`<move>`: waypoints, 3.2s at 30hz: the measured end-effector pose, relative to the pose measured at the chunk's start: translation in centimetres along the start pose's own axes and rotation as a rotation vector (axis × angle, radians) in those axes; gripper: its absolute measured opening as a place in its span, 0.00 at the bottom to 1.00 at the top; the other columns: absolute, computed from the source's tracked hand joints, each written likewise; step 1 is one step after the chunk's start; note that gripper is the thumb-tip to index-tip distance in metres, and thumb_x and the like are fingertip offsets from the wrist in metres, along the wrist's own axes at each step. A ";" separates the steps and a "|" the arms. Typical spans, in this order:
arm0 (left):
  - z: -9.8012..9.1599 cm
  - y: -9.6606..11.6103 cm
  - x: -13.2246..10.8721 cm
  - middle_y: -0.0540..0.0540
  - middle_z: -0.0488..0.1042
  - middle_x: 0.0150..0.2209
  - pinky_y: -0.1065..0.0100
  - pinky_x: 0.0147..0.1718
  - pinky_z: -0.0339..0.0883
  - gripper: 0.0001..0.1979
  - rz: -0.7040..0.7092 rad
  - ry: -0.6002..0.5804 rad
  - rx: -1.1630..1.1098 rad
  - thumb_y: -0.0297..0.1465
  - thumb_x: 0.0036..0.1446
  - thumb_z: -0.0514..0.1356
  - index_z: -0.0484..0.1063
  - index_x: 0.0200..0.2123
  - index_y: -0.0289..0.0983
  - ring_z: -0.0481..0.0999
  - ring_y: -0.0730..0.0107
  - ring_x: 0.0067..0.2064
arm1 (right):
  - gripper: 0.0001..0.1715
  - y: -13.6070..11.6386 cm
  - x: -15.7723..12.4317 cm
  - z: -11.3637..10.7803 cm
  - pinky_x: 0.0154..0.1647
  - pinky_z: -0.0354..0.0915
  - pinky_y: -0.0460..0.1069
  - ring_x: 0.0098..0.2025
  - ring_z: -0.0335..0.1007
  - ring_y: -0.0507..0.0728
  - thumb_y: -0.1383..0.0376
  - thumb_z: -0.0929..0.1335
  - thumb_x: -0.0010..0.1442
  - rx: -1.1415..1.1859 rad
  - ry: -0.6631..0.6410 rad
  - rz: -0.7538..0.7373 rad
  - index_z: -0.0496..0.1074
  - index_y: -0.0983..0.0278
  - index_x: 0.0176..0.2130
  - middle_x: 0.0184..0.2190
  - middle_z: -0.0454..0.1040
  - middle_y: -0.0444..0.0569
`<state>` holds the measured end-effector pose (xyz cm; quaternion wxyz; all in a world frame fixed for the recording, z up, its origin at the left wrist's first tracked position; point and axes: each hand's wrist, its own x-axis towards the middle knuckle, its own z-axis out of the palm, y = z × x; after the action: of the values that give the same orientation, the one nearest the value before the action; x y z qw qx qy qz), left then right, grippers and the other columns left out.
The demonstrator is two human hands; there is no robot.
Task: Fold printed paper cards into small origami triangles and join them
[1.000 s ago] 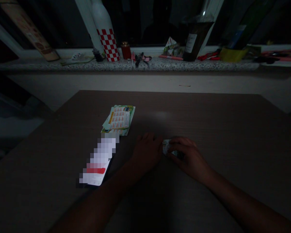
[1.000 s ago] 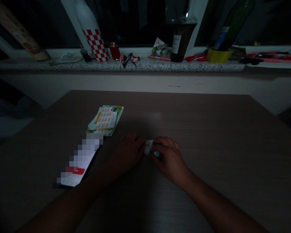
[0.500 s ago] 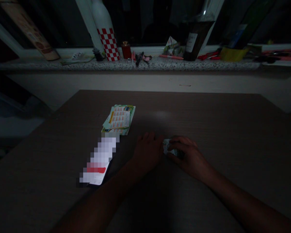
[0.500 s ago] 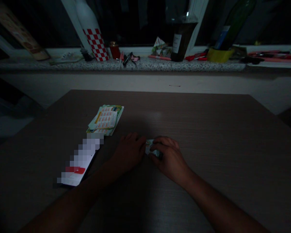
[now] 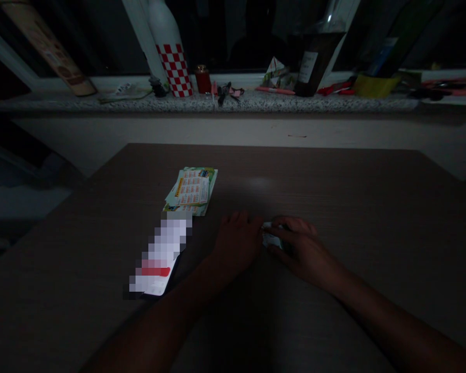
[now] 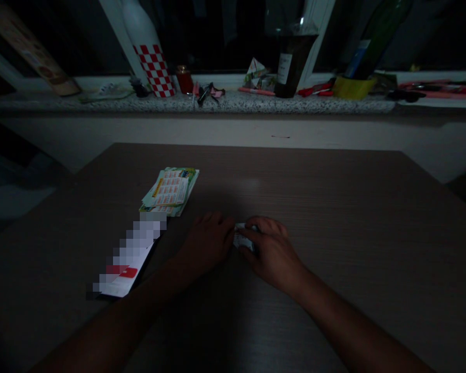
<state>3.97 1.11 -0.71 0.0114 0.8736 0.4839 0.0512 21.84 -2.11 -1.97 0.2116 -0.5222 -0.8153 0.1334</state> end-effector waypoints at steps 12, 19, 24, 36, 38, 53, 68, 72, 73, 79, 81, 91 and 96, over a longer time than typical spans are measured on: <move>-0.2 0.1 0.0 0.42 0.70 0.41 0.58 0.41 0.61 0.11 -0.032 -0.006 -0.012 0.33 0.64 0.49 0.69 0.42 0.38 0.69 0.56 0.44 | 0.20 -0.1 0.4 0.0 0.51 0.59 0.62 0.51 0.66 0.65 0.64 0.70 0.54 -0.024 0.015 0.043 0.75 0.54 0.48 0.48 0.72 0.50; 0.1 0.0 -0.1 0.42 0.70 0.40 0.57 0.39 0.61 0.11 -0.016 0.022 0.008 0.33 0.64 0.49 0.69 0.42 0.38 0.69 0.56 0.42 | 0.17 0.3 0.5 0.4 0.51 0.58 0.60 0.51 0.66 0.63 0.62 0.70 0.56 0.036 0.031 0.060 0.76 0.53 0.47 0.47 0.72 0.48; 0.2 0.0 0.0 0.42 0.70 0.40 0.57 0.39 0.61 0.11 -0.010 0.024 0.005 0.33 0.64 0.49 0.69 0.42 0.38 0.69 0.55 0.43 | 0.13 0.3 0.7 0.7 0.49 0.57 0.59 0.49 0.67 0.62 0.61 0.70 0.57 0.046 0.076 0.073 0.77 0.52 0.44 0.44 0.74 0.47; 0.1 0.1 0.1 0.42 0.70 0.40 0.57 0.40 0.60 0.11 -0.022 0.018 0.002 0.34 0.64 0.48 0.69 0.42 0.39 0.69 0.56 0.43 | 0.20 0.9 0.5 0.4 0.51 0.57 0.61 0.50 0.66 0.63 0.64 0.71 0.53 0.054 -0.001 0.032 0.75 0.52 0.47 0.47 0.72 0.48; 0.2 0.0 0.1 0.42 0.70 0.40 0.57 0.40 0.61 0.11 -0.020 0.019 0.001 0.34 0.64 0.48 0.69 0.42 0.39 0.69 0.56 0.43 | 0.22 0.9 0.5 0.3 0.52 0.57 0.61 0.51 0.66 0.63 0.64 0.71 0.53 0.057 -0.007 0.037 0.74 0.52 0.48 0.47 0.72 0.48; -0.6 -0.6 -0.2 0.41 0.70 0.43 0.56 0.44 0.61 0.17 -0.055 -0.030 -0.149 0.43 0.53 0.59 0.68 0.39 0.36 0.68 0.53 0.47 | 0.21 0.9 0.4 0.2 0.52 0.58 0.61 0.51 0.65 0.63 0.62 0.70 0.55 0.066 0.001 0.016 0.73 0.51 0.50 0.48 0.71 0.49; -0.8 -1.1 0.5 0.43 0.74 0.40 0.56 0.44 0.63 0.11 -0.136 -0.072 -0.275 0.35 0.50 0.61 0.71 0.38 0.37 0.72 0.55 0.46 | 0.22 0.9 0.3 0.1 0.53 0.58 0.61 0.52 0.65 0.63 0.63 0.70 0.55 0.055 -0.028 0.022 0.73 0.52 0.51 0.49 0.70 0.49; -0.7 -1.8 0.8 0.44 0.75 0.40 0.59 0.43 0.64 0.10 -0.133 -0.077 -0.342 0.31 0.49 0.60 0.72 0.37 0.37 0.74 0.57 0.44 | 0.22 0.9 0.3 0.1 0.53 0.58 0.62 0.52 0.65 0.64 0.63 0.69 0.55 0.056 -0.029 0.015 0.73 0.52 0.51 0.49 0.70 0.50; -0.6 -1.9 0.9 0.44 0.76 0.39 0.60 0.42 0.65 0.10 -0.136 -0.081 -0.361 0.30 0.49 0.60 0.72 0.37 0.37 0.74 0.58 0.44 | 0.22 0.9 0.3 0.1 0.53 0.58 0.62 0.52 0.65 0.64 0.63 0.69 0.55 0.055 -0.027 0.016 0.73 0.52 0.51 0.49 0.70 0.50; -0.5 -2.5 1.1 0.46 0.77 0.37 0.66 0.37 0.66 0.09 -0.129 -0.101 -0.419 0.25 0.50 0.57 0.74 0.36 0.37 0.75 0.64 0.39 | 0.20 0.7 0.3 -0.1 0.52 0.58 0.61 0.53 0.64 0.64 0.63 0.69 0.56 0.044 -0.042 0.025 0.73 0.53 0.50 0.50 0.70 0.50; -0.6 -2.8 1.2 0.46 0.77 0.36 0.66 0.36 0.66 0.09 -0.128 -0.107 -0.428 0.25 0.49 0.57 0.74 0.35 0.37 0.75 0.65 0.38 | 0.21 0.8 0.3 -0.1 0.52 0.58 0.61 0.53 0.65 0.64 0.63 0.69 0.56 0.039 -0.043 0.010 0.73 0.53 0.50 0.50 0.70 0.51; -0.6 -3.1 0.3 0.46 0.75 0.37 0.67 0.38 0.65 0.10 -0.124 -0.032 -0.414 0.24 0.52 0.55 0.72 0.37 0.36 0.74 0.65 0.39 | 0.28 1.1 0.2 -1.0 0.55 0.56 0.62 0.55 0.63 0.65 0.63 0.72 0.51 0.046 -0.100 -0.050 0.71 0.54 0.53 0.52 0.68 0.51; -1.2 -1.3 -1.3 0.44 0.71 0.45 0.59 0.49 0.60 0.14 0.081 0.065 -0.327 0.24 0.51 0.57 0.71 0.43 0.39 0.67 0.59 0.49 | 0.26 0.9 0.0 -1.3 0.55 0.57 0.62 0.55 0.62 0.65 0.65 0.70 0.55 0.039 -0.097 -0.089 0.71 0.55 0.54 0.51 0.69 0.53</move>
<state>2.02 0.67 0.27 0.1355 0.8766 0.4338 0.1580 23.22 -1.71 -1.22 0.1874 -0.4741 -0.8443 0.1649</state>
